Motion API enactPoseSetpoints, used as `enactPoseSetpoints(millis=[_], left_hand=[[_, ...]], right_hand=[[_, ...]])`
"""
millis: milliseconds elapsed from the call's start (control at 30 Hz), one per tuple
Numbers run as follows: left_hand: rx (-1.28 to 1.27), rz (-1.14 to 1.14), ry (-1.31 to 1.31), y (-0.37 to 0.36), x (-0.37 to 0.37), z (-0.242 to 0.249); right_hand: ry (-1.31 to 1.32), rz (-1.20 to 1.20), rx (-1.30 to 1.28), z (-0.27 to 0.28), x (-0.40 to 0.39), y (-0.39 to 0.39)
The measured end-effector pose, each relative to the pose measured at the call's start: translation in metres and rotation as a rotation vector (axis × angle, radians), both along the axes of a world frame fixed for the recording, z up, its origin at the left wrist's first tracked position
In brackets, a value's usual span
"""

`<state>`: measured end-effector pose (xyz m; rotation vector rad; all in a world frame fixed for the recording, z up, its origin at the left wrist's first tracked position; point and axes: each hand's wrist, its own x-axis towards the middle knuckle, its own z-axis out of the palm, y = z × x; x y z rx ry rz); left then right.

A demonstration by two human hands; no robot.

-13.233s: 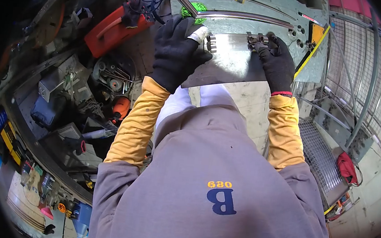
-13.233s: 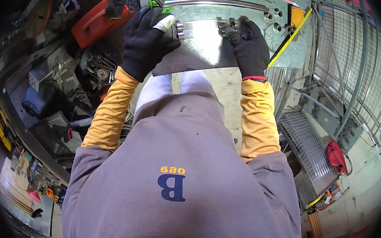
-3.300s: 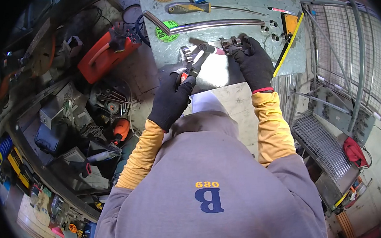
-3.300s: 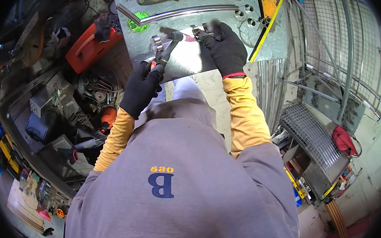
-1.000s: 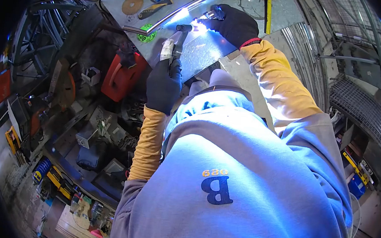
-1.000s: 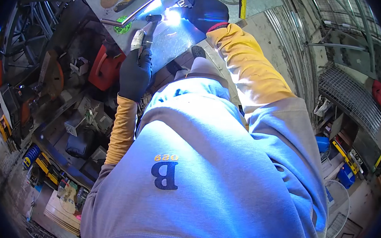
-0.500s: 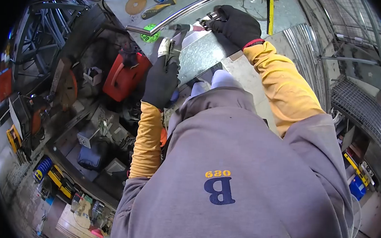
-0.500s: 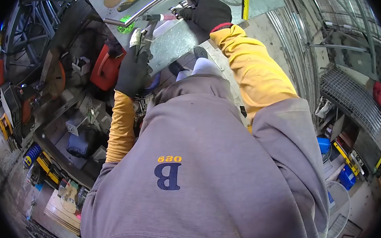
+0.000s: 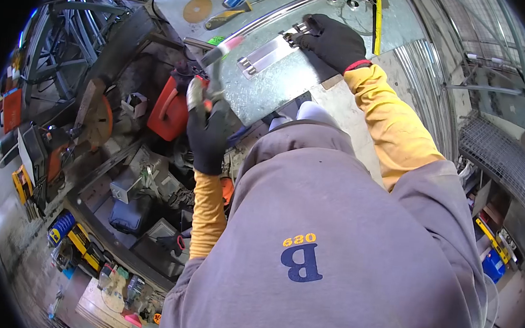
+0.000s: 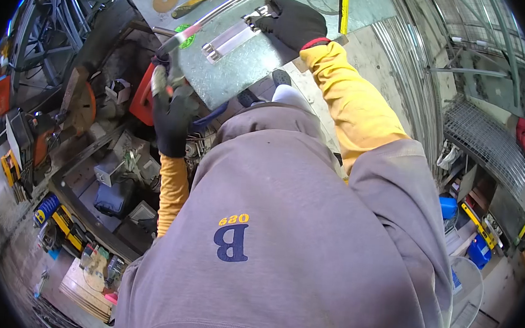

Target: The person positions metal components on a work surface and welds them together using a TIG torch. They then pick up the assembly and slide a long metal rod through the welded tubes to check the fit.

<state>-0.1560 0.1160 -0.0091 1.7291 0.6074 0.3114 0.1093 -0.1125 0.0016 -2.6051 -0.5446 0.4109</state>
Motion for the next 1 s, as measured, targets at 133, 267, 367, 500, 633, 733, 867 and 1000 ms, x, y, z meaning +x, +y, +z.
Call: enactPoseSetpoints(millis=[133, 267, 367, 500, 633, 733, 867, 1000], left_hand=[[-0.084, 0.219, -0.061, 0.024, -0.055, 0.001], [-0.143, 0.299, 0.082, 0.060, -0.114, -0.060], [-0.119, 0.351, 0.215, 0.064, -0.118, -0.091], [-0.144, 0.245, 0.299, 0.068, -0.087, -0.124], [0.004, 0.067, 0.454, 0.069, -0.027, -0.189], [0.206, -0.246, 0.405, 0.074, 0.007, -0.266], [0.105, -0.297, 0.531, 0.056, 0.032, -0.367], [0.228, -0.474, 0.696, 0.044, 0.049, -0.399]], right_hand=[[0.177, 0.002, 0.126, -0.004, 0.018, -0.013], [-0.178, -0.305, 0.370, -0.017, -0.006, -0.026], [-0.613, -0.169, 0.307, -0.034, -0.017, -0.025], [-0.731, -0.049, 0.096, -0.045, -0.032, -0.010], [-0.694, -0.065, 0.066, -0.045, -0.032, -0.009], [-0.679, -0.066, 0.034, -0.051, -0.030, -0.011], [-0.680, -0.032, 0.038, -0.053, -0.029, -0.013], [-0.672, 0.000, -0.023, -0.050, -0.026, -0.011]])
